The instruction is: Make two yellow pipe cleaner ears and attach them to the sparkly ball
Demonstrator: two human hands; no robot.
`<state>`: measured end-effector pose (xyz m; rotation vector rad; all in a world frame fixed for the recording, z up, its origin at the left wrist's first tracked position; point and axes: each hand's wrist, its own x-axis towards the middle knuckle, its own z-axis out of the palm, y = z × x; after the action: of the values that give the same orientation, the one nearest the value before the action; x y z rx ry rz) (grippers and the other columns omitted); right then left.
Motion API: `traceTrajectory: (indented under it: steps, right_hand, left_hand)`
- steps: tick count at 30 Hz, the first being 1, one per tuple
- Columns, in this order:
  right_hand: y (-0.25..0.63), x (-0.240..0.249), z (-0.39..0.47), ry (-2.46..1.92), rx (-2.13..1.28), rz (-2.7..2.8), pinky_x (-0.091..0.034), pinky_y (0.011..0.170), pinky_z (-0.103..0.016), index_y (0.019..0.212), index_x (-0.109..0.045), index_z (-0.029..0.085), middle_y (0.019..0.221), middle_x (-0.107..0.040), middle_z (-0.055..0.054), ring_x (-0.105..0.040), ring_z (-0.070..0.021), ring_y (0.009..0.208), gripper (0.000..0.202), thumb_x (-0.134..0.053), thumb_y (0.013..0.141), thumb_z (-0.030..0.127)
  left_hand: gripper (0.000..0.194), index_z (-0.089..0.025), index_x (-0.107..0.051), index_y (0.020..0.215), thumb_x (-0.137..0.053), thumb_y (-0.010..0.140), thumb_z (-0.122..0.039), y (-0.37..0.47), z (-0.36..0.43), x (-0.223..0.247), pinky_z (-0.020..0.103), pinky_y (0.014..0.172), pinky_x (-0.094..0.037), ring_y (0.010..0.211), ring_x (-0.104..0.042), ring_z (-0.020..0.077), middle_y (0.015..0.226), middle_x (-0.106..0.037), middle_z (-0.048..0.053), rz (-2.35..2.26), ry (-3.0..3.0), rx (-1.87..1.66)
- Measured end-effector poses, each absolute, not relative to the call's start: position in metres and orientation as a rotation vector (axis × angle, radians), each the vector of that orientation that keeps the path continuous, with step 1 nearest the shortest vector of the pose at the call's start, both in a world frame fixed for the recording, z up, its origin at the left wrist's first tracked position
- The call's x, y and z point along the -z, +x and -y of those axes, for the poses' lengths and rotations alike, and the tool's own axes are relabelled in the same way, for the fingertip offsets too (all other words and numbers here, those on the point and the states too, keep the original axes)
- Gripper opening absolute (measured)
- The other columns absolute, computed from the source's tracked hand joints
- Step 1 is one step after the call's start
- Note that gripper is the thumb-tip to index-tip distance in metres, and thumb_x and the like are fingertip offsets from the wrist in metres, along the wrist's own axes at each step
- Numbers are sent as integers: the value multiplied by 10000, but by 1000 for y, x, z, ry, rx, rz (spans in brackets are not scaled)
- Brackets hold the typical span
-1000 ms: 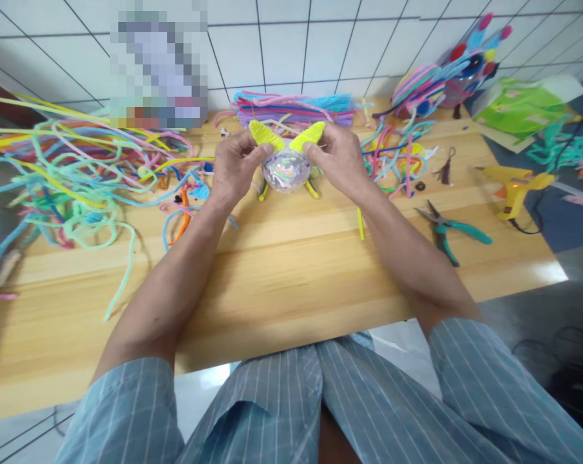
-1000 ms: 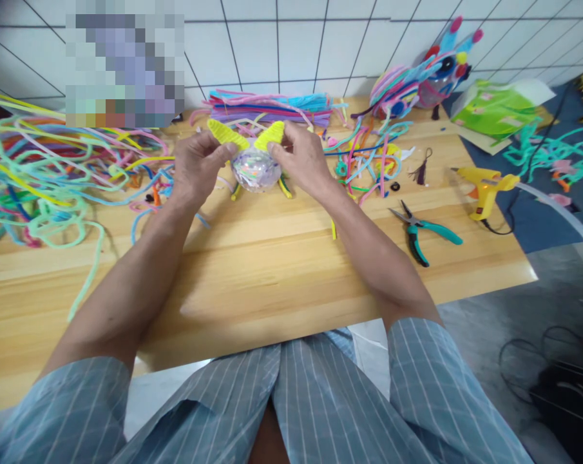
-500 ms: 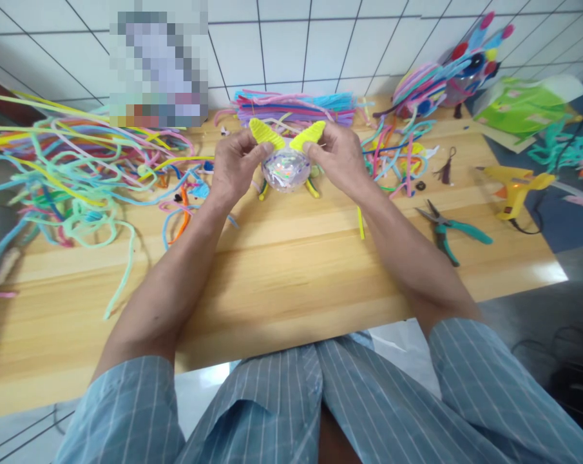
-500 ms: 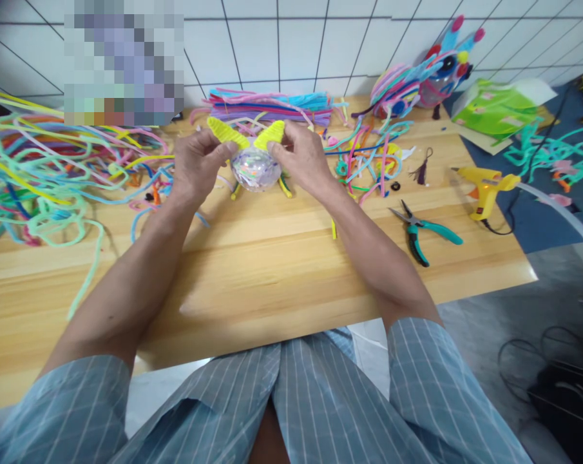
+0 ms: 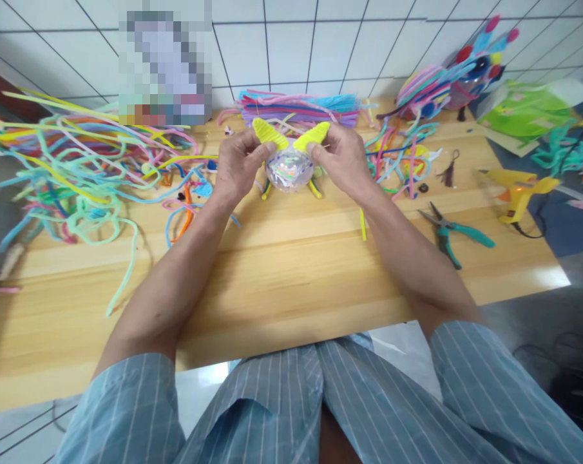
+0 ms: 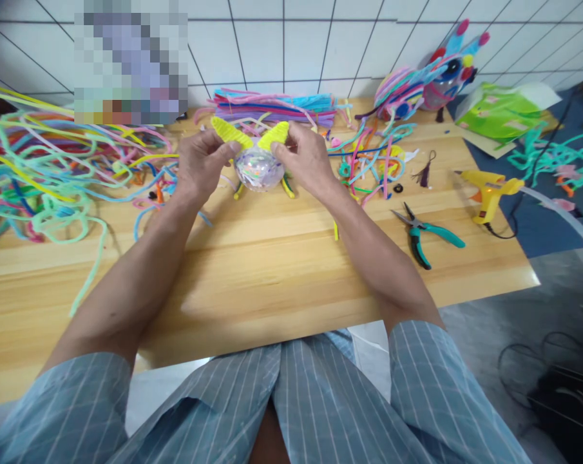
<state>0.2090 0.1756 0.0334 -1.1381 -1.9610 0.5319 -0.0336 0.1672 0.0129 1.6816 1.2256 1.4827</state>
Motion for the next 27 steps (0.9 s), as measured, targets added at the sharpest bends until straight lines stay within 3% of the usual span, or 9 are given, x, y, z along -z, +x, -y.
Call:
traceTrajectory:
  steps: [5, 12, 20, 27]
  right_hand:
    - [210, -29, -179, -1136, -553, 1941, -612, 1027, -503, 1148, -731, 299, 1062, -808, -57, -743, -305, 1073, 263, -689, 1003, 514]
    - [212, -25, -181, -1111, -543, 1930, -630, 966, -491, 1096, -726, 307, 1034, -798, -47, -744, -301, 1032, 279, -682, 998, 564]
    - [212, -30, -178, -1118, -544, 1924, -634, 958, -487, 1056, -727, 307, 1043, -804, -44, -745, -290, 990, 231, -673, 995, 523]
    - [211, -27, -180, -1126, -550, 1917, -628, 964, -498, 1066, -734, 294, 1056, -800, -51, -750, -295, 1000, 233, -673, 995, 506]
  left_hand:
    - [460, -252, -593, 713, -815, 871, -623, -36, -169, -12, 350, 647, -486, 676, -557, 130, 658, -603, -36, -1245, 1733, -1436]
    - [421, -300, -611, 702, -816, 848, -636, -35, -171, -6, 393, 636, -511, 768, -689, 214, 680, -667, -9, -1225, 1711, -1506]
    - [452, -267, -609, 769, -768, 898, -670, -33, -168, -7, 387, 740, -518, 866, -673, 190, 690, -649, -16, -1272, 1748, -1450]
    - [423, -282, -623, 754, -786, 868, -655, -31, -167, -8, 388, 713, -514, 862, -688, 218, 694, -650, -2, -1232, 1716, -1480]
